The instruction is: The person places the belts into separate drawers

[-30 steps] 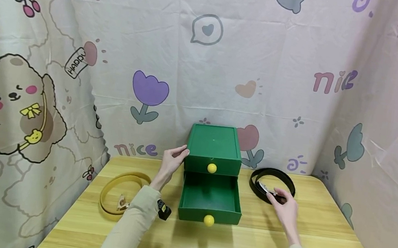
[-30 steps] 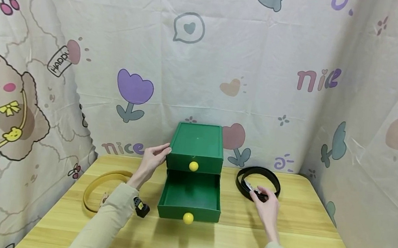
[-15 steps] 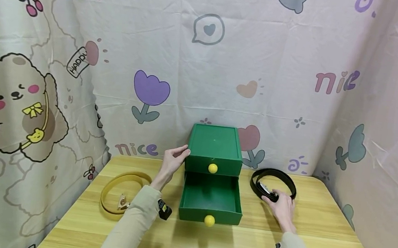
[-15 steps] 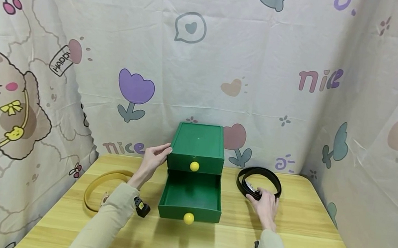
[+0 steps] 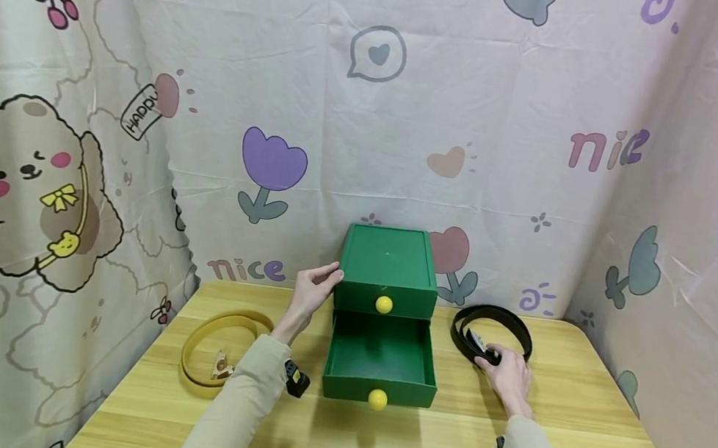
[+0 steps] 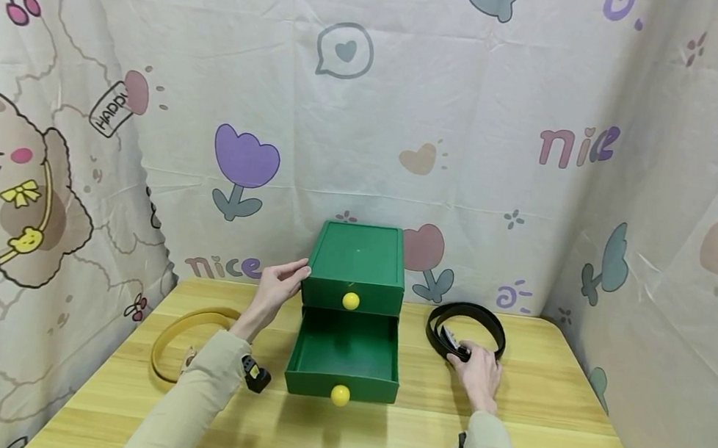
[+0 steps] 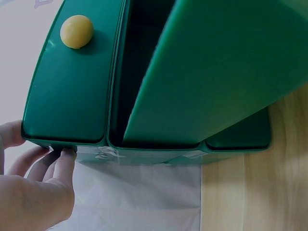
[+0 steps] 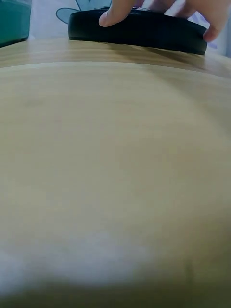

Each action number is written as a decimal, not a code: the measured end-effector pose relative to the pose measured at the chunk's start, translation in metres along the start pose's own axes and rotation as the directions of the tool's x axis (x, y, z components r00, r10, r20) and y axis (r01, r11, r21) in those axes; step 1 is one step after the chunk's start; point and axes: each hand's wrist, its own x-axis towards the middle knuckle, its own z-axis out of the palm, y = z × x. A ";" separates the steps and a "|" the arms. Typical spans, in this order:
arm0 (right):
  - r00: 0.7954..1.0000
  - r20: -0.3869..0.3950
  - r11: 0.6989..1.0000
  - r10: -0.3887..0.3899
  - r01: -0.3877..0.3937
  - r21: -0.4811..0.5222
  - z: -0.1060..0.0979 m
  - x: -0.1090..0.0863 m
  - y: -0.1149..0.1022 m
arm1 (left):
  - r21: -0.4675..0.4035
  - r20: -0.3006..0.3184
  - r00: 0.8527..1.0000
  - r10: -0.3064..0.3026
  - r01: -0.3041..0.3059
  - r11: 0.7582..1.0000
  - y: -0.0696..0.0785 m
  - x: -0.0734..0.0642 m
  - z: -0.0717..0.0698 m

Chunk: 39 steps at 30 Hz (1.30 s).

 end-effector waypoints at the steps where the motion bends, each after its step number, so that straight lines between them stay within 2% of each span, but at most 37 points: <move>1: 1.000 0.002 1.000 -0.007 0.007 0.000 0.000 0.000 0.001 | 0.002 0.000 1.000 0.000 0.000 1.000 0.000 0.000 0.000; 9: 0.996 0.044 0.997 -0.073 0.074 0.001 -0.004 -0.002 0.006 | 0.006 -0.001 1.000 -0.006 0.006 1.000 0.001 -0.001 0.000; 18: 0.986 0.120 0.993 -0.114 0.114 0.010 -0.011 -0.002 0.007 | 0.015 -0.012 1.000 -0.018 0.018 1.000 0.002 -0.001 0.000; 31: 0.973 0.208 0.990 -0.099 0.075 0.117 -0.010 0.001 0.013 | -0.003 0.000 1.000 -0.014 0.014 1.000 0.003 -0.002 0.000; 34: 0.975 0.203 0.991 -0.091 0.069 0.117 -0.008 0.001 0.014 | 0.002 0.000 1.000 -0.020 0.020 1.000 0.002 -0.002 0.000; 39: 0.983 0.129 0.985 -0.132 0.115 0.131 -0.006 0.000 0.014 | 0.012 -0.002 1.000 -0.026 0.026 1.000 0.002 -0.002 0.001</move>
